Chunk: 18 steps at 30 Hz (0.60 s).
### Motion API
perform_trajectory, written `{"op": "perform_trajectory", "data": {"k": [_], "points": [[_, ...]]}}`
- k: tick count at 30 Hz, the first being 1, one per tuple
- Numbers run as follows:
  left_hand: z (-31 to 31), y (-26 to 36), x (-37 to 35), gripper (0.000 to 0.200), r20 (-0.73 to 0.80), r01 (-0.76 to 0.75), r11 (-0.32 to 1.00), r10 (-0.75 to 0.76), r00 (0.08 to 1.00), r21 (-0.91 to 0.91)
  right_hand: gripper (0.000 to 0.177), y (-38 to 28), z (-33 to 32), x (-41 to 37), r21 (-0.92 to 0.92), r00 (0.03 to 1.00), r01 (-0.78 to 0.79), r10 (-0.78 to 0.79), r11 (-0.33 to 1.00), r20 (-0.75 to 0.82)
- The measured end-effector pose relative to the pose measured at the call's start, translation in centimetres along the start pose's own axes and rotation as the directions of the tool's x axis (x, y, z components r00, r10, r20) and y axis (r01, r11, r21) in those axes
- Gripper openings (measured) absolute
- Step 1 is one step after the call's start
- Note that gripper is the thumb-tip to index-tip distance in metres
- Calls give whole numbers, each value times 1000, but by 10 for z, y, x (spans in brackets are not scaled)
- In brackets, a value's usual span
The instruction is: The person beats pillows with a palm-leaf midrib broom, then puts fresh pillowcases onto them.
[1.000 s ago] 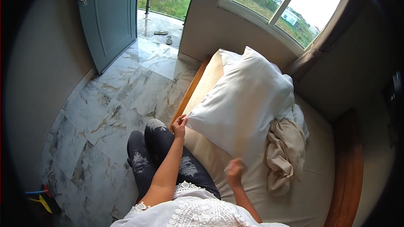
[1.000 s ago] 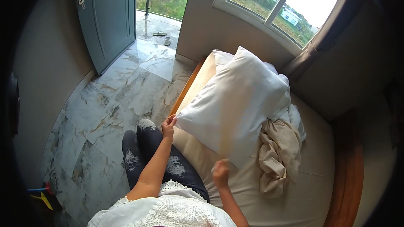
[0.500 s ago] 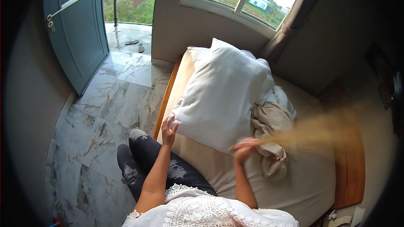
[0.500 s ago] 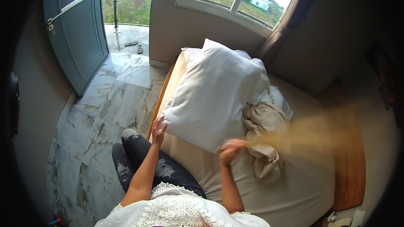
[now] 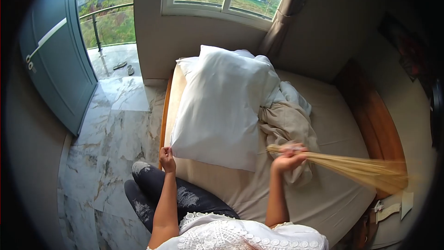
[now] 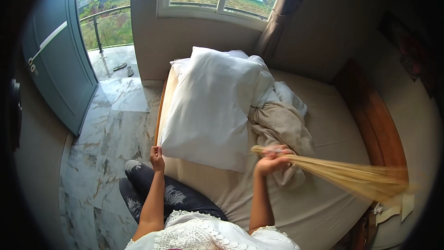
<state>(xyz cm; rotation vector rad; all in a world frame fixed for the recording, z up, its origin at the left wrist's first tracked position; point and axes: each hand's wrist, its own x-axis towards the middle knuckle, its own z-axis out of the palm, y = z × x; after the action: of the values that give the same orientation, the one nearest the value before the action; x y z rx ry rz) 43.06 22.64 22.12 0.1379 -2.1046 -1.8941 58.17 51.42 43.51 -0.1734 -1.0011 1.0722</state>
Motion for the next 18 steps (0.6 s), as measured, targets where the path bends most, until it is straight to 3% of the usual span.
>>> {"op": "perform_trajectory", "data": {"k": [1,2,3,4,5,6,7,8,10,11,12,13,14,16,18], "points": [[-2,4,-2,10,-2,-26,999,26,1000,26,34,40,-50,-43,-334,980,-79,133,939,145],[-5,6,-2,11,-4,-54,997,54,999,54,25,118,-126,-107,-657,865,137,234,742,444],[-7,3,-2,12,28,-111,992,110,994,59,36,87,-138,-135,-901,513,149,747,408,423],[-9,1,0,12,31,-214,975,212,977,64,35,101,-171,-179,-883,569,152,691,444,446],[-12,-10,2,12,34,-153,988,153,988,-11,35,87,-160,-169,-860,468,-242,830,450,303],[-7,-21,8,12,43,-86,992,90,995,-89,35,57,-143,-146,-725,295,-592,932,353,212],[-9,-27,10,12,63,-100,995,101,993,-24,36,28,-119,-120,-496,237,-809,948,314,213],[-11,-26,7,12,56,-68,997,70,996,-35,36,1,-94,-89,-405,302,-838,928,367,218],[-4,-20,5,12,23,-5,997,7,1000,-82,36,-26,-58,-28,-262,600,-714,760,649,248],[-4,-28,6,13,22,-17,998,18,1000,-67,38,-35,-43,0,-167,708,-666,687,727,166],[-3,-27,5,13,31,-19,998,21,999,-62,39,-47,-26,28,-91,826,-528,535,844,175],[-5,-25,4,13,35,-24,998,26,999,-54,40,-51,-12,47,-34,912,-405,406,914,56],[-8,-24,6,13,36,-30,999,31,999,-45,40,-40,-8,63,60,971,-232,227,971,72],[-8,-25,7,13,18,-41,997,42,999,-69,39,-14,20,69,184,995,36,-17,982,-99],[-9,-24,5,13,17,-28,998,29,999,-55,37,93,5,33,-286,974,-59,-7,956,-224]]}}
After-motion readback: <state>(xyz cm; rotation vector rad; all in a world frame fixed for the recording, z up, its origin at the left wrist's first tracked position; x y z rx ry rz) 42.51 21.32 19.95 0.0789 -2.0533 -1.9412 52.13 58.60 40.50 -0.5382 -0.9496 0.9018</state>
